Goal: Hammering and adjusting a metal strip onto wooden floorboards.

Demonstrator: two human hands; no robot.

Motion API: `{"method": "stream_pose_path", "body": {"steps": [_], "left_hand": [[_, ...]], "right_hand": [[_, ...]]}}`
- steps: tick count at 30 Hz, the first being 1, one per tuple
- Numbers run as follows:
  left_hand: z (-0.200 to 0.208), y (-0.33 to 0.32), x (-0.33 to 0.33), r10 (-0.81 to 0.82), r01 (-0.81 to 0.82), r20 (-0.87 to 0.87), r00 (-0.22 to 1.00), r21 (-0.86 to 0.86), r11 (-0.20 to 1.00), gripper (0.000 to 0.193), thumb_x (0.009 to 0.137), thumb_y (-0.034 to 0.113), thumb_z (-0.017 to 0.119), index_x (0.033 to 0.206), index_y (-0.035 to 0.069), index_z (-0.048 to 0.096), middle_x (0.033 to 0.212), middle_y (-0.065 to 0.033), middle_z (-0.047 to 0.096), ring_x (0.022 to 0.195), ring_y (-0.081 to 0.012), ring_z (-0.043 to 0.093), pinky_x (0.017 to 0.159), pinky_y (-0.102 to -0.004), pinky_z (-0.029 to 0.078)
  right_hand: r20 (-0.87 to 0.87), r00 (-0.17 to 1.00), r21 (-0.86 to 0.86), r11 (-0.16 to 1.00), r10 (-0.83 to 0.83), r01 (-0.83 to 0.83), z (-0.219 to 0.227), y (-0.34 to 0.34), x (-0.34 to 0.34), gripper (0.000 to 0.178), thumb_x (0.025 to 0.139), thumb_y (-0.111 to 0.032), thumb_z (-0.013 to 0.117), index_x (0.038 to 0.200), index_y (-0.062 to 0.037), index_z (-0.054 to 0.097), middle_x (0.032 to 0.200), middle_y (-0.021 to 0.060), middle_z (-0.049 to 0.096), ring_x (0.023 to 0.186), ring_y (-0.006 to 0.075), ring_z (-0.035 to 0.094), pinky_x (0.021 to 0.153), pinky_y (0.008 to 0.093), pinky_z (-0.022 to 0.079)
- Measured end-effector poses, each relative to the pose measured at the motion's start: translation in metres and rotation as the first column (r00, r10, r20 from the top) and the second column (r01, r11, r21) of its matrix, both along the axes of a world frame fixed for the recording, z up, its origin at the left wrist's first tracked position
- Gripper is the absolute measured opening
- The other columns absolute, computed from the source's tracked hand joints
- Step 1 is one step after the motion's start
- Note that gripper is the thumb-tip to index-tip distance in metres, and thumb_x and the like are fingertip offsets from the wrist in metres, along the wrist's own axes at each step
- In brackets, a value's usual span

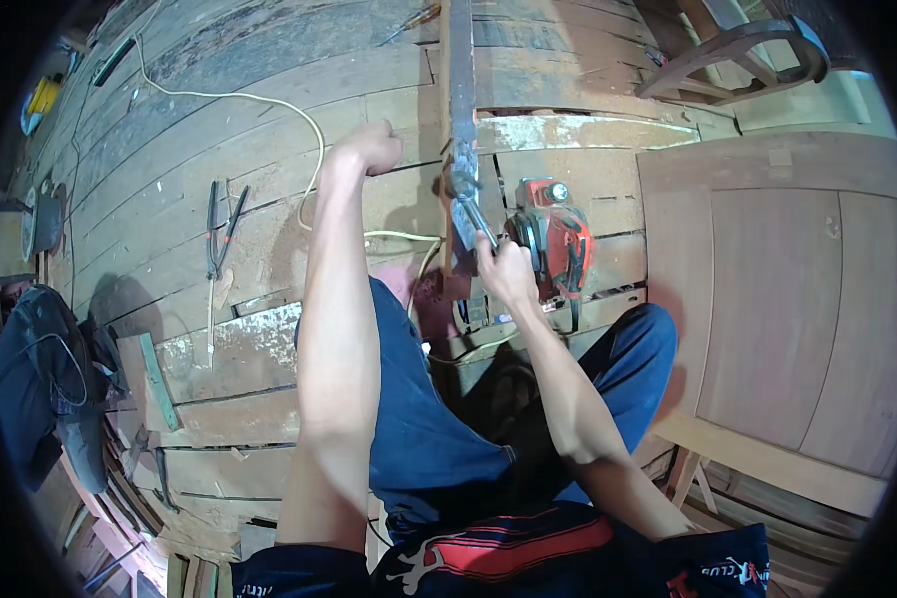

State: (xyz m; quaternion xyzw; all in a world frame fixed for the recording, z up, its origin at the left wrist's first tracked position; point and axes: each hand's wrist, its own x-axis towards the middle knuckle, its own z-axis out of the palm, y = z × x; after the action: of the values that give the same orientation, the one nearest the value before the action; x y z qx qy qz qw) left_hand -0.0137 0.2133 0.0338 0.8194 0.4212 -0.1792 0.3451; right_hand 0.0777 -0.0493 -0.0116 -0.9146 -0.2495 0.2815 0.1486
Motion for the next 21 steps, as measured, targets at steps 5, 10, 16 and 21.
{"method": "stream_pose_path", "body": {"steps": [5,10,16,21], "left_hand": [[-0.001,0.000,0.000,0.002,-0.002,0.029,1.000,-0.014,1.000,0.044,0.092,0.034,0.045,0.121,0.002,0.055,0.121,-0.0216,0.058,0.115,-0.0342,0.055,0.096,-0.0403,0.042],[0.004,-0.002,0.003,0.031,-0.031,0.025,0.999,-0.030,0.999,0.043,0.092,0.032,0.044,0.123,0.004,0.055,0.123,-0.0205,0.057,0.116,-0.0343,0.054,0.097,-0.0404,0.042],[-0.005,-0.003,0.010,0.003,0.000,0.072,0.997,-0.032,0.999,0.047,0.093,0.035,0.045,0.126,0.002,0.052,0.126,-0.0216,0.056,0.118,-0.0354,0.052,0.098,-0.0408,0.040],[-0.008,0.002,0.005,-0.011,0.013,0.067,0.998,-0.025,1.000,0.048,0.093,0.037,0.046,0.124,0.001,0.054,0.122,-0.0224,0.058,0.115,-0.0356,0.054,0.096,-0.0405,0.042]], "right_hand": [[0.044,0.996,0.311,0.949,-0.073,0.055,0.015,0.001,0.019,0.065,0.092,-0.048,0.046,0.067,0.0109,0.060,0.059,0.0305,0.055,0.066,0.0459,0.061,0.061,0.0499,0.045],[0.059,0.995,0.463,0.885,-0.082,0.046,0.046,0.014,0.015,0.058,0.095,-0.040,0.046,0.071,0.0103,0.061,0.057,0.0296,0.054,0.060,0.0429,0.062,0.056,0.0502,0.044],[0.025,1.000,0.047,0.999,0.018,-0.019,-0.012,-0.002,0.007,0.069,0.089,-0.054,0.046,0.080,0.0128,0.064,0.077,0.0357,0.060,0.083,0.0497,0.061,0.077,0.0520,0.049],[-0.030,0.998,0.129,0.990,-0.050,0.053,-0.003,-0.012,0.016,0.067,0.092,-0.050,0.045,0.073,0.0127,0.061,0.070,0.0342,0.058,0.076,0.0483,0.061,0.071,0.0519,0.046]]}}
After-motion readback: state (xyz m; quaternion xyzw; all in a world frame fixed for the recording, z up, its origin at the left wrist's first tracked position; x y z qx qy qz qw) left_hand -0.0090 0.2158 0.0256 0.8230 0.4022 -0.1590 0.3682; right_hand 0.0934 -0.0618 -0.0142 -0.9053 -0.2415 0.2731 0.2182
